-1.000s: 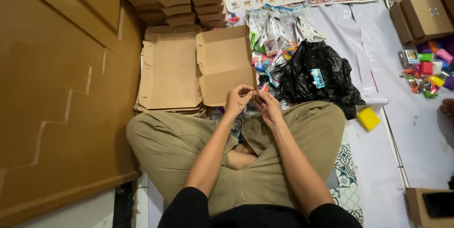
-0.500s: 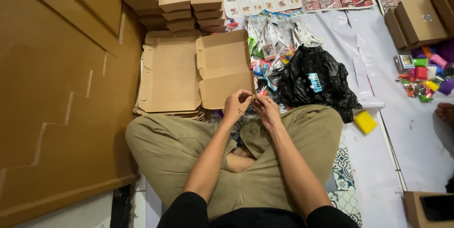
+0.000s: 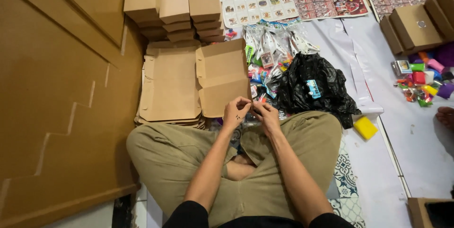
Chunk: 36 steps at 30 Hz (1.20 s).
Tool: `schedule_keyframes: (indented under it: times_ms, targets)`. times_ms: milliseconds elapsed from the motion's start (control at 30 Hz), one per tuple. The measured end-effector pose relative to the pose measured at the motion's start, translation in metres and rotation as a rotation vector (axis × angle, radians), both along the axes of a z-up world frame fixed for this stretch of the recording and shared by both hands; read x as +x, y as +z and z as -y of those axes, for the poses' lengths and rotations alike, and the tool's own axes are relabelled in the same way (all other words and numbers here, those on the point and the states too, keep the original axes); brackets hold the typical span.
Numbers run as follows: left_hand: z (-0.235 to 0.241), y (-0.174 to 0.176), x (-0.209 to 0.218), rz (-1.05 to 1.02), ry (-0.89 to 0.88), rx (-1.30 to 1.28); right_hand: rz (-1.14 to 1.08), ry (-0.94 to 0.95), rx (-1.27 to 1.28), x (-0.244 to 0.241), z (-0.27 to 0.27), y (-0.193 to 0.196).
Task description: The person sits on the floor and assembles a small cardboard box by folding and tucking its flaps. They then place a black plastic bag containing a green toy into the box, close the lid, and set the box aside.
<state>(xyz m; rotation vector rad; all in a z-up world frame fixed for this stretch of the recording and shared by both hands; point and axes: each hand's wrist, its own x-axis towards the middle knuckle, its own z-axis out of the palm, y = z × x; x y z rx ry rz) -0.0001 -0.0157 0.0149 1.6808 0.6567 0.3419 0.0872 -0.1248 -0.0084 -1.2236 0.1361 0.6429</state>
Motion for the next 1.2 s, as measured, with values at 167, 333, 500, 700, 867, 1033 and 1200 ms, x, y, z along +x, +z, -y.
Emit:
schedule_keyframes:
  times_ms: [167, 333, 500, 700, 867, 1033, 1200]
  targets:
    - [-0.005, -0.011, 0.005, 0.002, 0.001, -0.034, -0.057, 0.02, 0.047, 0.003, 0.003, -0.004]
    - [0.004, 0.007, 0.003, -0.013, -0.009, -0.045, -0.092, 0.046, 0.075, 0.009, 0.003, -0.024]
    - [0.012, 0.018, 0.0, -0.02, -0.008, -0.02, -0.067, 0.064, 0.06, 0.015, 0.001, -0.045]
    - [0.008, 0.02, 0.0, -0.041, 0.013, 0.115, -0.101, 0.082, 0.087, 0.019, 0.003, -0.055]
    - [0.012, 0.018, 0.0, -0.096, 0.03, 0.281, -0.095, 0.078, 0.088, 0.02, 0.003, -0.062]
    - [0.025, 0.01, 0.002, -0.106, 0.108, 0.406, -0.072, 0.081, 0.047, 0.02, 0.005, -0.07]
    - [0.033, 0.011, 0.006, -0.159, 0.18, 0.438, -0.029, 0.064, 0.035, 0.018, 0.004, -0.06]
